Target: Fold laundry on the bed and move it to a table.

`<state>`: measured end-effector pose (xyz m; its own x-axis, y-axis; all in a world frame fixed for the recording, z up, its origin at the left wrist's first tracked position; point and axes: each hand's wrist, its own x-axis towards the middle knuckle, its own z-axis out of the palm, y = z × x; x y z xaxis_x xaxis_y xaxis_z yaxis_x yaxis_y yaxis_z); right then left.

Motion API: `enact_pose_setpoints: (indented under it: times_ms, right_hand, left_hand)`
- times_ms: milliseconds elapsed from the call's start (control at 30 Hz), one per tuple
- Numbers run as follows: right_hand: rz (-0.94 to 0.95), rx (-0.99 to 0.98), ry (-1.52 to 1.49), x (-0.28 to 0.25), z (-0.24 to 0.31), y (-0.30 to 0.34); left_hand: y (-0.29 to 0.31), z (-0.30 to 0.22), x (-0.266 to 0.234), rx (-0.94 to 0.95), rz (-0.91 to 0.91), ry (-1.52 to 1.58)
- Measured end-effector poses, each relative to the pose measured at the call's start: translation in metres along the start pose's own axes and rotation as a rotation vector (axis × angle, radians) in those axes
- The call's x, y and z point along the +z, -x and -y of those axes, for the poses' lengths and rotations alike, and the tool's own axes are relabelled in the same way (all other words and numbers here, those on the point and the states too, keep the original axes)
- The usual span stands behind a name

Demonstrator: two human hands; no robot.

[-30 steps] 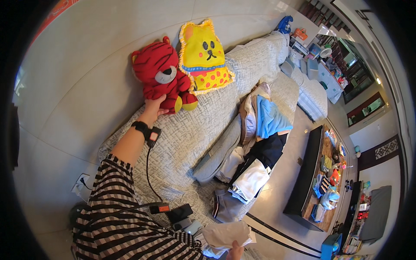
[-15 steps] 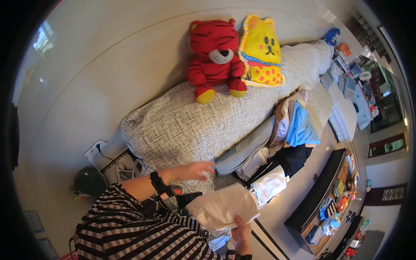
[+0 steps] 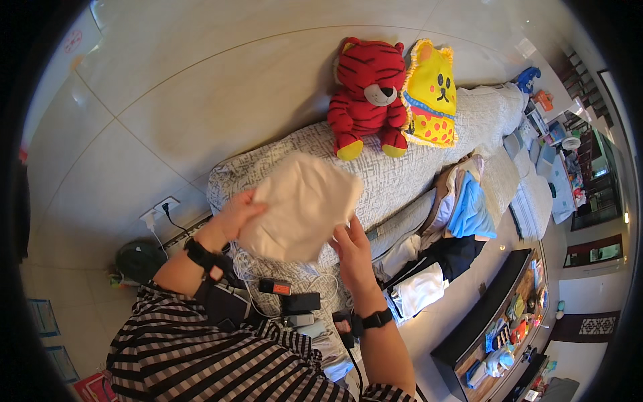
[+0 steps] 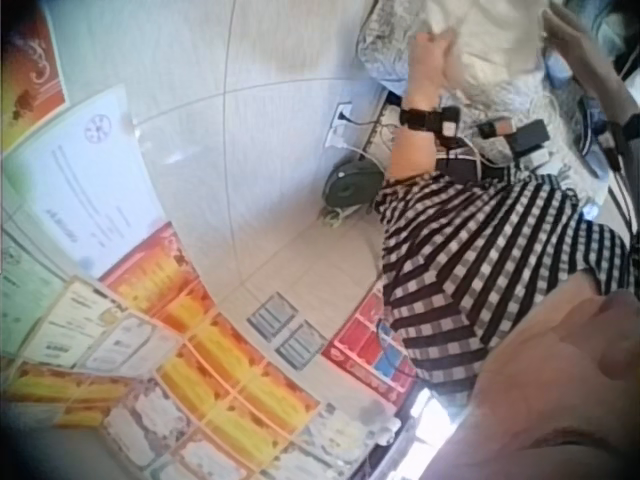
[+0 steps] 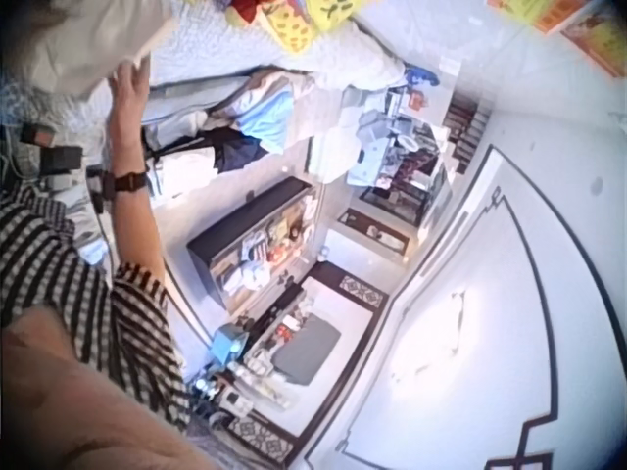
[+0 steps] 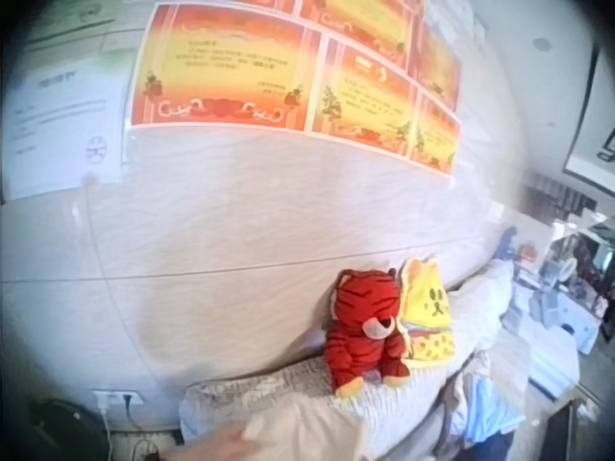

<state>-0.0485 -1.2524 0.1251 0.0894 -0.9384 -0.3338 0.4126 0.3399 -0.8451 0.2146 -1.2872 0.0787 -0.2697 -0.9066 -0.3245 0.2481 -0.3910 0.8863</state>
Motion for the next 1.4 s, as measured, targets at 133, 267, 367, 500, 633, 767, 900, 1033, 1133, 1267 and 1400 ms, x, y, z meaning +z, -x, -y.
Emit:
enact_pose_setpoints:
  times_ms: [133,267,367,500,633,767,900,1033,1133,1267,1400]
  right_hand:
    - [-0.008,0.004,0.112,-0.026,-0.021,0.004]
    - [-0.211,0.234,0.285,-0.093,-0.068,0.037]
    - [-0.33,0.302,0.203,-0.146,-0.104,0.091]
    - [-0.563,0.396,0.183,-0.203,-0.149,0.18]
    - [-0.698,0.476,0.353,-0.224,-0.189,0.267]
    - [-0.728,0.641,0.541,-0.241,-0.231,0.333]
    - [-0.414,0.267,1.339,-0.278,-0.302,0.408]
    - [-0.944,0.528,0.747,-0.198,-0.272,0.389]
    - [-0.956,0.571,0.699,-0.179,-0.295,0.414]
    - [-1.07,0.543,0.59,-0.149,-0.341,0.467]
    - [-1.175,0.629,0.317,-0.126,-0.387,0.54]
  left_hand:
    - [-0.025,-0.003,-0.029,0.005,-0.28,0.179]
    - [-0.054,0.051,-0.053,-0.111,-0.48,-0.108]
    - [-0.052,0.06,-0.049,-0.025,-0.562,-0.062]
    - [-0.035,0.036,-0.031,0.005,-0.541,-0.307]
    - [-0.022,0.016,-0.02,0.466,-0.804,-1.282]
    - [-0.055,0.013,0.023,0.576,-0.551,-1.62]
    - [-0.104,0.071,0.016,0.603,-0.181,-1.596]
    - [-0.143,0.104,-0.067,0.908,-0.221,-1.753]
    - [-0.173,0.086,-0.062,0.717,-0.049,-1.866]
    - [-0.193,0.062,-0.049,0.169,0.058,-1.293]
    - [-0.126,0.051,0.031,0.222,-0.177,-1.727]
